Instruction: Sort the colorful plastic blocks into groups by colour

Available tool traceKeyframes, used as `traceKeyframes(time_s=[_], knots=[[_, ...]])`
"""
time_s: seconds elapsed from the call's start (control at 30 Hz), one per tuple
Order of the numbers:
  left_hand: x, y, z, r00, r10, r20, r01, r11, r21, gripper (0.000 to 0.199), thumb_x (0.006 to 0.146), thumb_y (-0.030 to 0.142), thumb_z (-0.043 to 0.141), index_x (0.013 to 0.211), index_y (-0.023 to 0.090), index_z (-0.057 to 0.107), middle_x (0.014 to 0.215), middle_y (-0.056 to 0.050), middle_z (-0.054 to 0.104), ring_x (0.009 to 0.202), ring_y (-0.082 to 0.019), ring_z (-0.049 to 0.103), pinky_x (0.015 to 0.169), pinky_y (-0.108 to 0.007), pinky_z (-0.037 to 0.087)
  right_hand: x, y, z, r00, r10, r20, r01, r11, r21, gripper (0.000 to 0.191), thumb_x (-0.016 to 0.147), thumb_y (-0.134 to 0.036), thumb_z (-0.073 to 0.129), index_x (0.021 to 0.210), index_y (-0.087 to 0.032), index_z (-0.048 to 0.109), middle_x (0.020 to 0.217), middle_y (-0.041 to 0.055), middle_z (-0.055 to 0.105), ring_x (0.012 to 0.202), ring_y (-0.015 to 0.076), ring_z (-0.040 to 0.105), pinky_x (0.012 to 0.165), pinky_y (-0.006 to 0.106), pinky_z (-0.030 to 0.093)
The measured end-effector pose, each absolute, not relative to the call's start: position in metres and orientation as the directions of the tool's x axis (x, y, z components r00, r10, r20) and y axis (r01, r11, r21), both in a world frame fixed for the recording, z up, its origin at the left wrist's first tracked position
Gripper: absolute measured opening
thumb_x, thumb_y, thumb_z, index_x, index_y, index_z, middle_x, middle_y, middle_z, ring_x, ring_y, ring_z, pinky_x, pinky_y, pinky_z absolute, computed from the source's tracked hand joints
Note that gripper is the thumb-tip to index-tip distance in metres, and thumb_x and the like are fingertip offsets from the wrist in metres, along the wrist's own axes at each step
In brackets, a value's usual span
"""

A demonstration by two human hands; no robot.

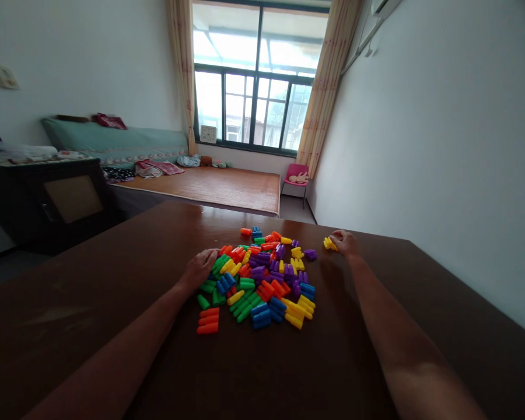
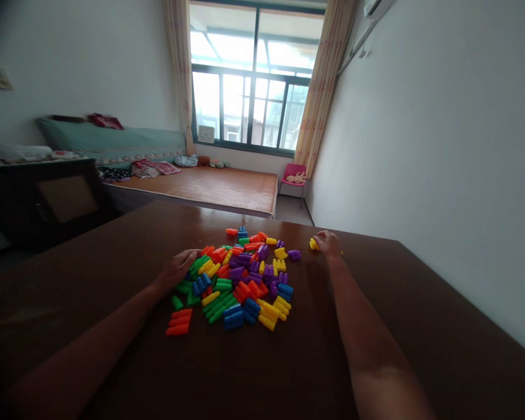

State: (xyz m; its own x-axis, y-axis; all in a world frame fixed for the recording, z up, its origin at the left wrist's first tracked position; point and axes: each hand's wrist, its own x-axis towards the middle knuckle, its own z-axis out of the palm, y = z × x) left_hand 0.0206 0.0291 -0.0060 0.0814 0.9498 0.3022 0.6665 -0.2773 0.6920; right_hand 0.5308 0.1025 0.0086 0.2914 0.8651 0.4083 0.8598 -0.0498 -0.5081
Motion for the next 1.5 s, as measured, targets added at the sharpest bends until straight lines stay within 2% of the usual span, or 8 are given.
traceKeyframes(time_s=[0.13,0.33,0.4,0.6,0.73,1.1,1.33,1.5], knots=[[0.020,0.030,-0.007,0.099,0.946,0.309,0.659,-0.295,0.692,0.056,0.088,0.054,0.031,0.113,0.017,0.064,0.119,-0.008,0.066,0.111,-0.025,0.059,0.098,-0.036,0.043,0.470,0.081,0.014,-0.075,0.940,0.334,0.845,0.238,-0.479,0.025,0.083,-0.038,0.058,0.097,-0.020,0.068,0.094,0.0060,0.071,0.079,0.0172,0.065,0.074,0.028,0.050],[0.019,0.031,-0.008,0.097,0.951,0.293,0.656,-0.282,0.700,0.056,0.088,0.055,0.031,0.113,0.018,0.064,0.119,-0.008,0.066,0.112,-0.025,0.059,0.098,-0.036,0.044,0.399,0.063,0.001,-0.144,0.912,0.384,0.949,0.237,-0.207,0.031,0.079,-0.039,0.064,0.102,-0.018,0.067,0.095,0.0112,0.067,0.091,0.0228,0.062,0.085,0.034,0.046],[0.019,0.031,-0.008,0.102,0.950,0.295,0.654,-0.288,0.700,0.056,0.088,0.054,0.030,0.114,0.017,0.064,0.119,-0.009,0.066,0.111,-0.025,0.059,0.098,-0.036,0.044,0.401,0.063,0.002,-0.118,0.909,0.399,0.934,0.239,-0.267,0.027,0.077,-0.034,0.064,0.098,-0.018,0.066,0.092,0.0085,0.066,0.084,0.0196,0.062,0.081,0.032,0.047],[0.019,0.031,-0.008,0.088,0.954,0.288,0.669,-0.271,0.692,0.056,0.088,0.055,0.031,0.113,0.018,0.064,0.119,-0.008,0.067,0.111,-0.026,0.059,0.097,-0.036,0.044,0.486,0.058,0.004,0.156,0.935,0.319,0.669,0.138,-0.731,0.032,0.066,-0.030,0.069,0.095,-0.018,0.061,0.086,0.0041,0.067,0.077,0.0164,0.065,0.069,0.027,0.052],[0.019,0.030,-0.007,0.083,0.957,0.277,0.685,-0.256,0.682,0.055,0.088,0.054,0.031,0.113,0.018,0.065,0.119,-0.008,0.067,0.109,-0.025,0.061,0.096,-0.036,0.044,0.545,0.054,-0.013,0.186,0.971,0.147,0.585,0.011,-0.811,0.028,0.060,-0.028,0.074,0.084,-0.017,0.065,0.084,0.0047,0.070,0.080,0.0180,0.066,0.074,0.029,0.053],[0.019,0.031,-0.006,0.087,0.949,0.304,0.687,-0.278,0.671,0.055,0.087,0.055,0.031,0.112,0.019,0.066,0.116,-0.007,0.068,0.108,-0.024,0.062,0.094,-0.033,0.046,0.554,0.061,-0.020,0.170,0.948,0.268,0.729,0.062,-0.682,0.030,0.060,-0.029,0.073,0.089,-0.021,0.071,0.090,0.0022,0.070,0.067,0.0143,0.062,0.070,0.029,0.052],[0.020,0.028,-0.004,0.077,0.955,0.287,0.682,-0.260,0.684,0.054,0.087,0.055,0.033,0.112,0.020,0.066,0.117,-0.005,0.068,0.108,-0.024,0.061,0.094,-0.033,0.046,0.556,0.069,-0.039,0.208,0.872,0.443,0.809,0.102,-0.579,0.025,0.067,-0.025,0.065,0.091,-0.021,0.069,0.095,0.0040,0.069,0.077,0.0163,0.064,0.081,0.033,0.052],[0.019,0.030,-0.006,0.084,0.956,0.280,0.680,-0.261,0.685,0.055,0.087,0.055,0.031,0.113,0.020,0.065,0.117,-0.007,0.067,0.110,-0.024,0.060,0.097,-0.035,0.044,0.537,0.062,-0.015,0.213,0.823,0.526,0.868,0.088,-0.489,0.027,0.072,-0.032,0.064,0.094,-0.017,0.069,0.095,0.0089,0.068,0.080,0.0197,0.063,0.082,0.037,0.051]])
